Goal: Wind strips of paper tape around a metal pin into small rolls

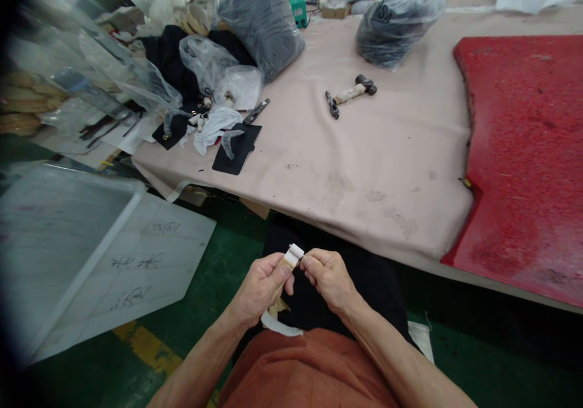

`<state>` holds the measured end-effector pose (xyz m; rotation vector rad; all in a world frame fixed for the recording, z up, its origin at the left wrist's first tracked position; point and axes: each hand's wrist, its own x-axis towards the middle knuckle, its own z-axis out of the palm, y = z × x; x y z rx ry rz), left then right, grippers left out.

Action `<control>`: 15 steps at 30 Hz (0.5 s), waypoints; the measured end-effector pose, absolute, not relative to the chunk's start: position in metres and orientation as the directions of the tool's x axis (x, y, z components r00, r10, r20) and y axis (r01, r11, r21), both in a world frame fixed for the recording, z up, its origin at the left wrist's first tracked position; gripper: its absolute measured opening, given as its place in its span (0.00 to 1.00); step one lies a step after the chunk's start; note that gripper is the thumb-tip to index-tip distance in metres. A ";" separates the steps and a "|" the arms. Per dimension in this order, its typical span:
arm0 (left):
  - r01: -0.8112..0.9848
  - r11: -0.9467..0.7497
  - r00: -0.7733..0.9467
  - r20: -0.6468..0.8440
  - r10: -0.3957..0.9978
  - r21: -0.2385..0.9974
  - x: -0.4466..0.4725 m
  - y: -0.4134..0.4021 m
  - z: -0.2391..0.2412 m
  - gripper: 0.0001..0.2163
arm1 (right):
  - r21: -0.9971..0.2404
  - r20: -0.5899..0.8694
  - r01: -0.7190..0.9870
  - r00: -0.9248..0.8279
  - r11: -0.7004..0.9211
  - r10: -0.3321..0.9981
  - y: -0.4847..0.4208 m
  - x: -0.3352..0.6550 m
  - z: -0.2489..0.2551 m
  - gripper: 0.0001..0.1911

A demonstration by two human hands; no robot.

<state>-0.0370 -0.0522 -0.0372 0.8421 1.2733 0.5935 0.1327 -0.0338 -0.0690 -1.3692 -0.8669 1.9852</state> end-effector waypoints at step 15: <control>0.046 0.556 0.208 -0.553 0.807 0.830 -0.035 -0.053 -0.037 0.18 | -0.810 0.091 0.559 -0.183 0.180 0.979 -0.047 0.130 -0.079 0.15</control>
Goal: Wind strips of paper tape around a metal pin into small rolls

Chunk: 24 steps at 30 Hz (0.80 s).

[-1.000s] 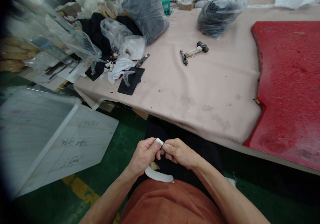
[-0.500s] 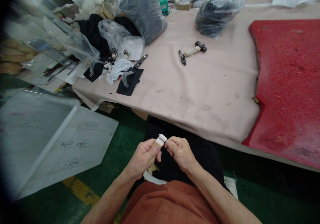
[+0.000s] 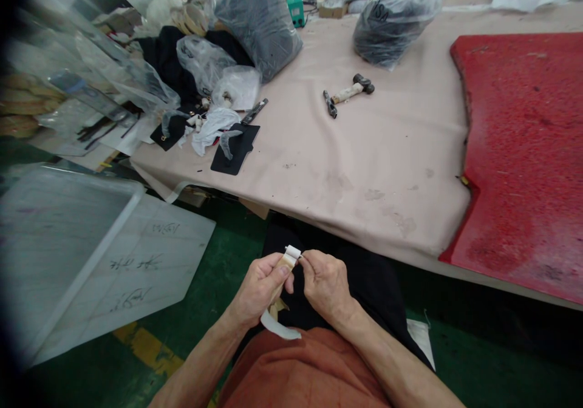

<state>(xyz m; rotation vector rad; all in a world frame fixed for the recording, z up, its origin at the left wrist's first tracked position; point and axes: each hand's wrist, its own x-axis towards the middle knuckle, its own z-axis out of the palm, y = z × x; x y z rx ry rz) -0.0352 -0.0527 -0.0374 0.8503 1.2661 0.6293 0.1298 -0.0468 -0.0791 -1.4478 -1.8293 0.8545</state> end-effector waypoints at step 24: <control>0.165 0.546 0.257 -0.570 0.780 0.822 -0.039 -0.059 -0.038 0.14 | -0.549 0.315 0.709 -0.314 0.442 0.896 -0.050 0.134 -0.075 0.14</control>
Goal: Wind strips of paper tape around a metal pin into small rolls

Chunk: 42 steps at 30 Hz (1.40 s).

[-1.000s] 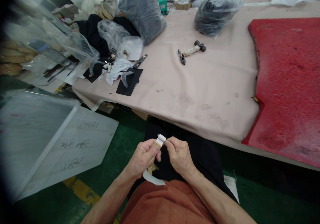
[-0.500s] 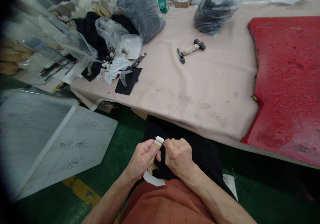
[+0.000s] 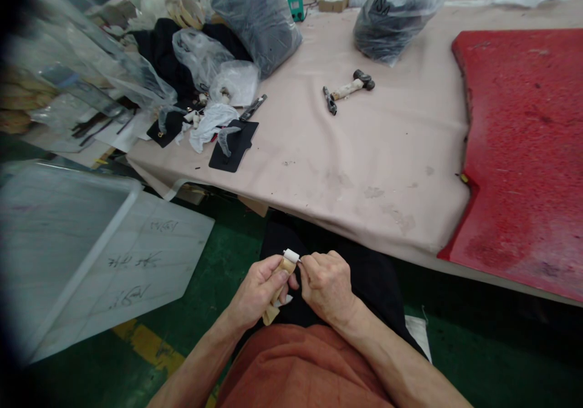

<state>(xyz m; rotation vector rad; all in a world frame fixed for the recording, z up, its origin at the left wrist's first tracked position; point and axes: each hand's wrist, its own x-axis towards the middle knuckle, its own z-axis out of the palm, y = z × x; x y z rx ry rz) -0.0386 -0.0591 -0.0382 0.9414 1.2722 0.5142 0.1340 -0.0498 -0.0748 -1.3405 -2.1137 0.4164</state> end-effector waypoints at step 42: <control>0.097 0.663 0.159 -0.669 0.726 0.743 -0.033 -0.056 -0.037 0.15 | -0.879 -0.472 0.229 -0.547 -0.418 0.691 -0.027 0.147 -0.077 0.23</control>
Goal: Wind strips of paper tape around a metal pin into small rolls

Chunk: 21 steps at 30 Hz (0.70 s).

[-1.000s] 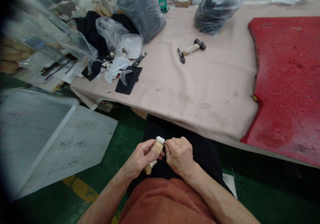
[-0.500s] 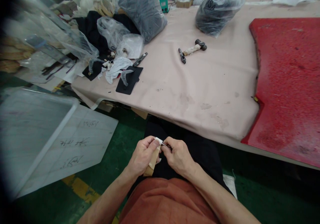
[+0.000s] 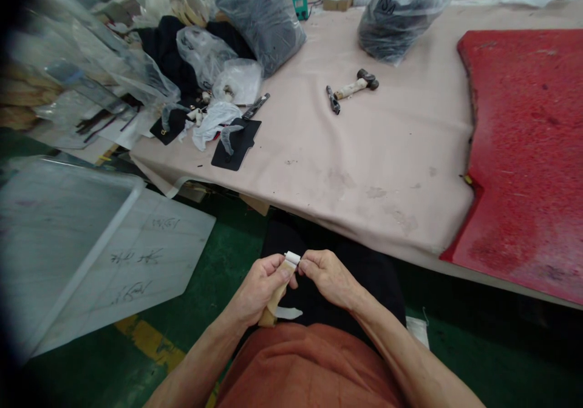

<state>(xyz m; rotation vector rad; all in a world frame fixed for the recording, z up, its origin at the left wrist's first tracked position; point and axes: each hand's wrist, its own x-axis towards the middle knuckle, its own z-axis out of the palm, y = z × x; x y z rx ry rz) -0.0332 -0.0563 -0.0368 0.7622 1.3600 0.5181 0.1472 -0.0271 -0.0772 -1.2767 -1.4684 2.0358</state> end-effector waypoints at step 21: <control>-0.087 0.631 0.245 -0.598 0.764 0.771 -0.025 -0.060 -0.021 0.14 | -0.891 0.124 0.425 -0.113 0.161 0.986 -0.042 0.133 -0.080 0.13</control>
